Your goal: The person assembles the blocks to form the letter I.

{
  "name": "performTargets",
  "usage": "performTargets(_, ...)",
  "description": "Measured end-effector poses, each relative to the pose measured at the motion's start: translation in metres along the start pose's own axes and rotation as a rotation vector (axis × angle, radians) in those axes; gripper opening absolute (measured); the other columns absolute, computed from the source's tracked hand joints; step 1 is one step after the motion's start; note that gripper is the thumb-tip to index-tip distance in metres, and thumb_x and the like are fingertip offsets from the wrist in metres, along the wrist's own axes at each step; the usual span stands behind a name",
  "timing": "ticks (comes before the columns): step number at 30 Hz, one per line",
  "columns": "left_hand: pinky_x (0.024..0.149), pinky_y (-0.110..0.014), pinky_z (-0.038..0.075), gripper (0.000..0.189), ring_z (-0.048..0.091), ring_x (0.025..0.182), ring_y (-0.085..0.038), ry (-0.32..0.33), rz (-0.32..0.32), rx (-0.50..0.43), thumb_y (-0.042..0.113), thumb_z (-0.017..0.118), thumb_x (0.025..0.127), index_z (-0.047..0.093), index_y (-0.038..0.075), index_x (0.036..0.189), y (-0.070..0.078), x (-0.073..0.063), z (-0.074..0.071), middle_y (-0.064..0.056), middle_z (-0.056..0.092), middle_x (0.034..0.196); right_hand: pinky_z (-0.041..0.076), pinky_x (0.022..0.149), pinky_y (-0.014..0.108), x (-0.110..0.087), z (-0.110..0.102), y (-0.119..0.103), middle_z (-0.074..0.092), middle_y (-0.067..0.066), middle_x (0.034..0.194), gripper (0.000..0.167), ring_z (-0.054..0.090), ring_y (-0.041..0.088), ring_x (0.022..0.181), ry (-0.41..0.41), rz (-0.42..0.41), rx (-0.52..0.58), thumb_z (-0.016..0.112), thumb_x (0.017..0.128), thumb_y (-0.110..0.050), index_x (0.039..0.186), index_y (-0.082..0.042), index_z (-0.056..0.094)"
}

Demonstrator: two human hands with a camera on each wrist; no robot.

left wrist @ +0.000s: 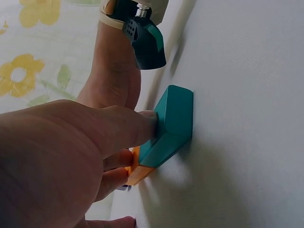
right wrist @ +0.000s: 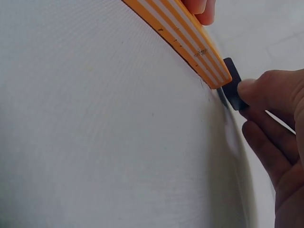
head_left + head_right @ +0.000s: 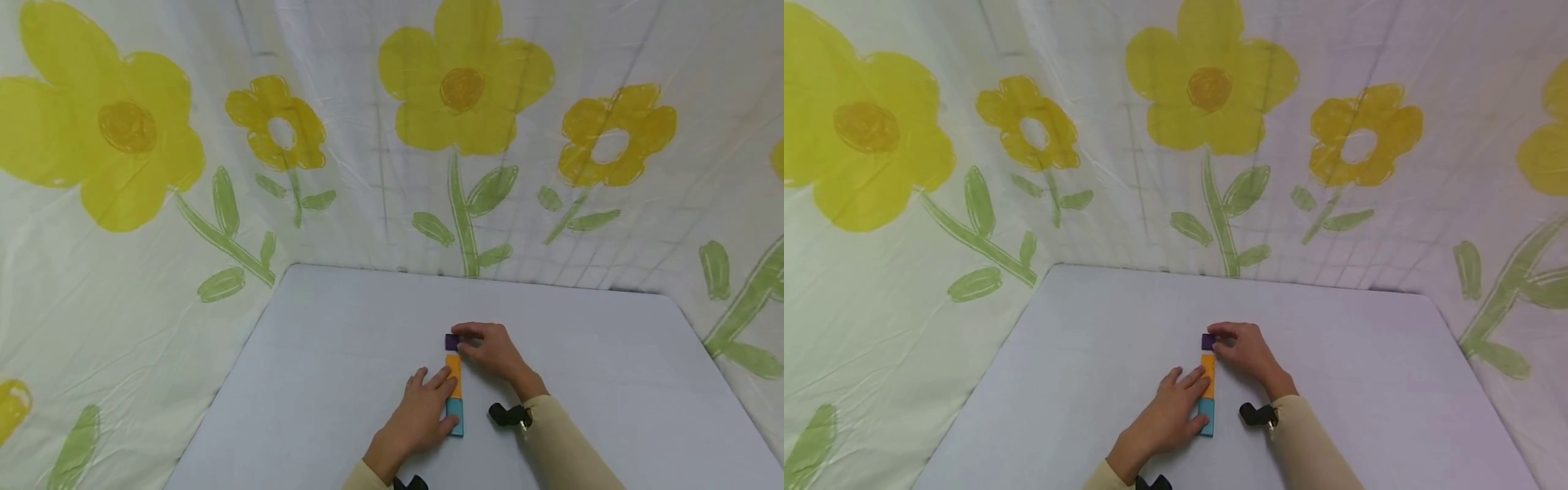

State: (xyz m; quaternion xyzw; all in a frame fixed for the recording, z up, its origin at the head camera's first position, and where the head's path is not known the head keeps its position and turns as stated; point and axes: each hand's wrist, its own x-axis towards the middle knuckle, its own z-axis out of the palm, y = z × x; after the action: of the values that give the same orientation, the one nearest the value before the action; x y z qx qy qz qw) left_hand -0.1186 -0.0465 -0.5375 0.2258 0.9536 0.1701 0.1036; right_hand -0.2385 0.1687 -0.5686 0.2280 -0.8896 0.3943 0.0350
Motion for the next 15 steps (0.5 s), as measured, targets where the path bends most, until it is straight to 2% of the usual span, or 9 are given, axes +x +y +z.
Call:
performTargets(5,0.125,-0.064,0.042,0.065,0.043,0.155,-0.045,0.004,-0.002,-0.009,0.042,0.076,0.104,0.056,0.017,0.161,-0.0007,-0.0003,0.0004,-0.003,0.046,0.174,0.062,0.103,0.054,-0.0039,0.0006,0.0002,0.083,0.001,0.122,0.034,0.079,0.026,0.116,0.029,0.006,-0.011,0.085,0.094,-0.008,0.127,-0.014,0.082)
performTargets(15,0.126,-0.063,0.041,0.065,0.043,0.155,-0.046,0.006,-0.003,-0.008,0.042,0.076,0.103,0.056,0.018,0.161,-0.0009,-0.0004,0.0020,-0.002,0.046,0.174,0.061,0.105,0.054,-0.0086,0.0029,-0.0016,0.082,0.003,0.126,0.034,0.078,0.026,0.117,0.026,0.062,0.016,0.083,0.096,-0.009,0.130,-0.014,0.080)
